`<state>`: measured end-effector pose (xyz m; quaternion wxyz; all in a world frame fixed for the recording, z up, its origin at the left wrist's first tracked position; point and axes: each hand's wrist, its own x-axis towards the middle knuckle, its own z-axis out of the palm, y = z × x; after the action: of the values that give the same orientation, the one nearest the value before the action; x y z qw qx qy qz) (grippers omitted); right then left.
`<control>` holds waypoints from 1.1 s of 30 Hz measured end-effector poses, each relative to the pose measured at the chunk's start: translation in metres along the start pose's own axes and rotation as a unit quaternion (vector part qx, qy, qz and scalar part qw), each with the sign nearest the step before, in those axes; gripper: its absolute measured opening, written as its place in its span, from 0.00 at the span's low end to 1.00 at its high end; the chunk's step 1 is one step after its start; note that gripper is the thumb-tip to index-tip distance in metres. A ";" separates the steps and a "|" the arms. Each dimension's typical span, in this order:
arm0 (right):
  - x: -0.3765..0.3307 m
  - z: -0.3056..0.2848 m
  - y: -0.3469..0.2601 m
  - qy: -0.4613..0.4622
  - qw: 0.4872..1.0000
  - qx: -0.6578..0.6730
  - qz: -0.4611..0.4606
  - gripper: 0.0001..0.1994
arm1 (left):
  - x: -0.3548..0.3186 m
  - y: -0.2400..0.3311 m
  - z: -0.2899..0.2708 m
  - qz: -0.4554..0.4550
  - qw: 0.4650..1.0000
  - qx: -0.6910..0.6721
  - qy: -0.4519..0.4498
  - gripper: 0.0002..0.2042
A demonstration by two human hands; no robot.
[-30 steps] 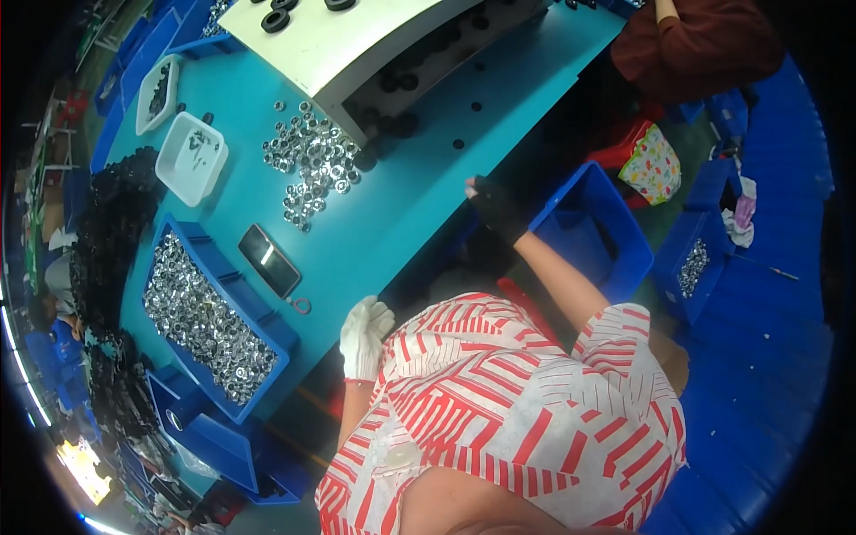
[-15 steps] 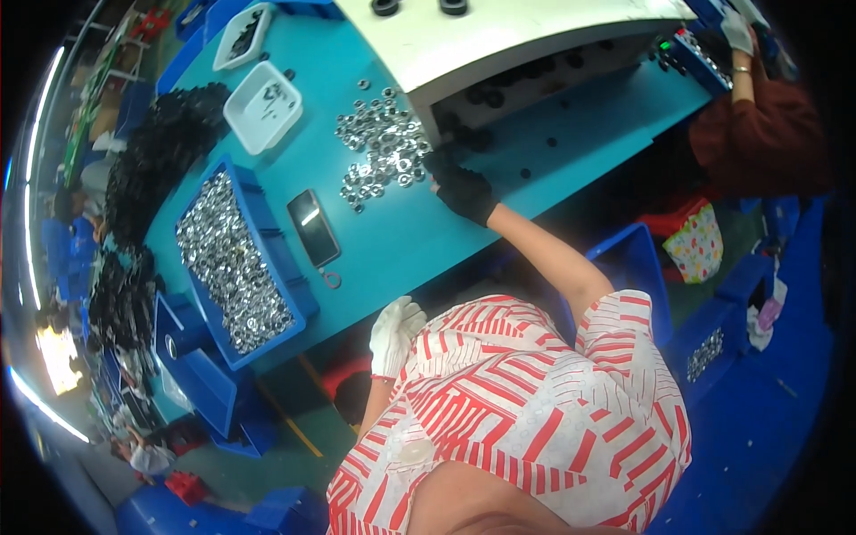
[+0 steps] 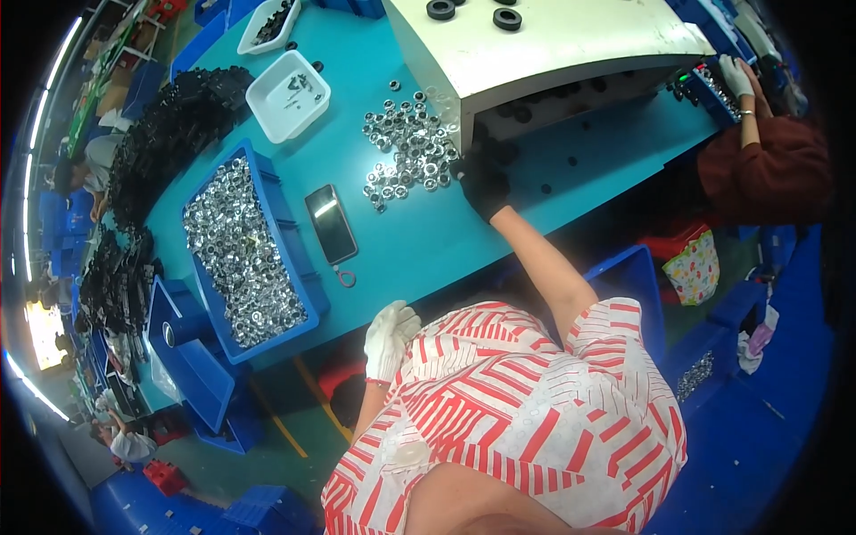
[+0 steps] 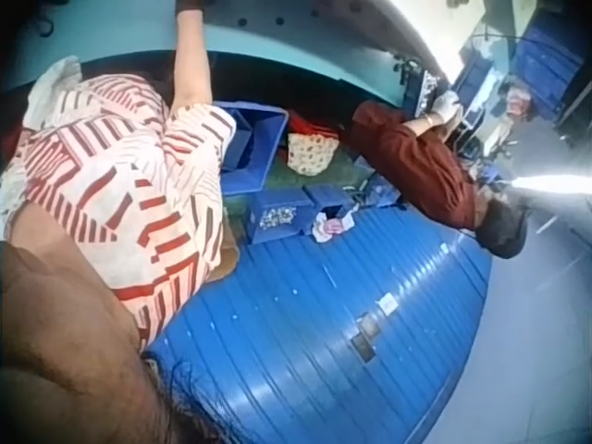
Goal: Manual assembly of small metal rings and rubber components at an industrial workbench.
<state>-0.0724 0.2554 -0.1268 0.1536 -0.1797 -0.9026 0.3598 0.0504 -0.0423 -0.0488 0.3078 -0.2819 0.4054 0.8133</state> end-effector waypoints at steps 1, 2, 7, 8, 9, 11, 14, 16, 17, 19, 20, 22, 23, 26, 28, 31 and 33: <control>0.006 -0.005 -0.007 -0.046 0.998 -0.032 0.035 0.15 | 0.001 0.001 -0.001 0.002 1.000 0.018 0.005 0.16; 0.011 -0.010 -0.012 -0.090 0.991 -0.064 0.070 0.14 | 0.002 0.002 -0.004 0.006 0.999 0.037 0.009 0.17; 0.017 -0.002 -0.008 0.069 0.966 -0.225 -0.104 0.12 | 0.023 -0.009 -0.052 0.005 0.998 0.034 -0.055 0.15; 0.013 -0.008 -0.017 -0.007 0.967 -0.249 -0.053 0.15 | 0.021 -0.005 -0.046 -0.011 0.998 0.027 -0.048 0.16; 0.013 -0.008 -0.018 0.003 0.966 -0.253 -0.059 0.15 | 0.017 -0.006 -0.034 0.006 0.998 0.018 -0.058 0.14; 0.012 -0.003 -0.012 -0.006 0.971 -0.236 -0.028 0.23 | 0.015 -0.002 -0.030 0.008 0.999 0.027 -0.040 0.15; 0.014 0.007 0.018 0.018 0.989 -0.145 -0.017 0.36 | 0.015 0.004 -0.028 0.005 0.999 0.045 -0.013 0.15; 0.008 0.008 0.021 -0.040 0.997 -0.059 0.038 0.31 | 0.015 0.004 -0.031 0.016 0.998 0.051 -0.018 0.16; 0.005 0.008 0.025 -0.043 0.997 -0.060 0.038 0.31 | 0.017 0.007 -0.034 0.011 0.997 0.062 -0.034 0.17; -0.001 0.009 0.031 -0.081 0.992 0.004 0.094 0.19 | 0.017 0.008 -0.038 0.013 0.996 0.079 -0.049 0.18; -0.002 0.011 0.027 -0.045 0.992 0.041 0.108 0.13 | 0.017 0.010 -0.035 0.013 0.996 0.079 -0.044 0.18; -0.007 0.007 0.025 -0.040 0.992 0.049 0.112 0.13 | 0.022 0.009 -0.037 0.021 0.996 0.074 -0.052 0.18; -0.012 0.007 0.019 -0.035 0.991 0.059 0.114 0.14 | 0.028 0.005 -0.042 0.029 0.995 0.065 -0.064 0.18; -0.024 0.013 0.028 -0.014 0.970 0.203 0.130 0.11 | 0.038 0.007 -0.036 0.038 0.994 0.075 -0.074 0.15; -0.042 -0.002 -0.005 -0.055 0.922 0.321 0.210 0.10 | 0.034 0.012 -0.029 0.027 0.992 0.103 -0.061 0.16; -0.057 0.001 0.010 -0.015 0.918 0.338 0.207 0.09 | 0.033 0.015 -0.023 0.007 0.992 0.107 -0.064 0.17; -0.070 0.011 0.042 0.008 0.866 0.427 0.259 0.08 | 0.032 0.015 -0.022 -0.002 0.991 0.118 -0.064 0.17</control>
<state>-0.0056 0.2470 -0.1747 0.1235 -0.3271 -0.5806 0.7353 0.0228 -0.0589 -0.0757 0.3659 -0.1915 0.4773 0.7757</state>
